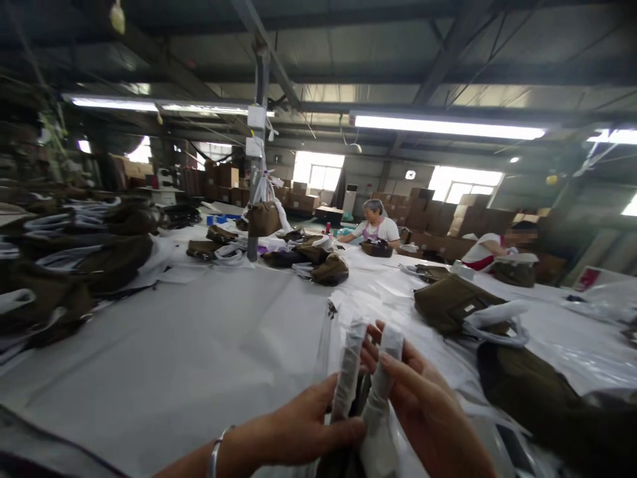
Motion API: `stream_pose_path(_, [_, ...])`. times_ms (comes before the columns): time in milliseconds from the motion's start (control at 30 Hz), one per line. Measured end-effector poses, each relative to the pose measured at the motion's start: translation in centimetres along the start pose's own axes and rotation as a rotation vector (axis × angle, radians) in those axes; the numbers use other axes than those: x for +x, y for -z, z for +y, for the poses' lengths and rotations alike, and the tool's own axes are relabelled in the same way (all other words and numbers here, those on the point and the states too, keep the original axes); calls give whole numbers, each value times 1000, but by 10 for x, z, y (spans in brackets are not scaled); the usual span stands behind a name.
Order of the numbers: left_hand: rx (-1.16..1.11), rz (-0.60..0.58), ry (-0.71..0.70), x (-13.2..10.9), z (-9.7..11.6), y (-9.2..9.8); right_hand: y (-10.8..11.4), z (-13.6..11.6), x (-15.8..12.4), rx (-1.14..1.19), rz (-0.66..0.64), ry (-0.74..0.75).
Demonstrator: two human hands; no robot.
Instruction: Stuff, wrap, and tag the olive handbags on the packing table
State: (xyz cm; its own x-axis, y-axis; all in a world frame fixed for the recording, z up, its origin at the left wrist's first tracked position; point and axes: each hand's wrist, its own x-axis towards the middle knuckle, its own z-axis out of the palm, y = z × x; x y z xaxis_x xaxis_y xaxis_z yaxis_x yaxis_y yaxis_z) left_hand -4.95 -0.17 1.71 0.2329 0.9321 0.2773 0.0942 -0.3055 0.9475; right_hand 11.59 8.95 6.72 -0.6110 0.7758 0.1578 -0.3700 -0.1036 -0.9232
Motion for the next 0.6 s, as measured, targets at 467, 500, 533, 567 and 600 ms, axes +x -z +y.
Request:
stream_pose_path(467, [-59,115,274,-25,-11,-31,66,52,-99,-1256,-278,482])
stream_pose_path(500, [-51,114,270,-24,-11,-34,68,55,-102,-1301,-250,523])
stream_pose_path(533, [-28,105,254,-23,-11,-36,69,59,-105,-1332,-197,570])
stream_pose_path(567, [7,88,229,-23,-11,-39,71,62,-108,-1356,-134,614])
stream_pose_path(600, [51,65,203,-21,-11,-42,71,64,-110,-1379,-81,652])
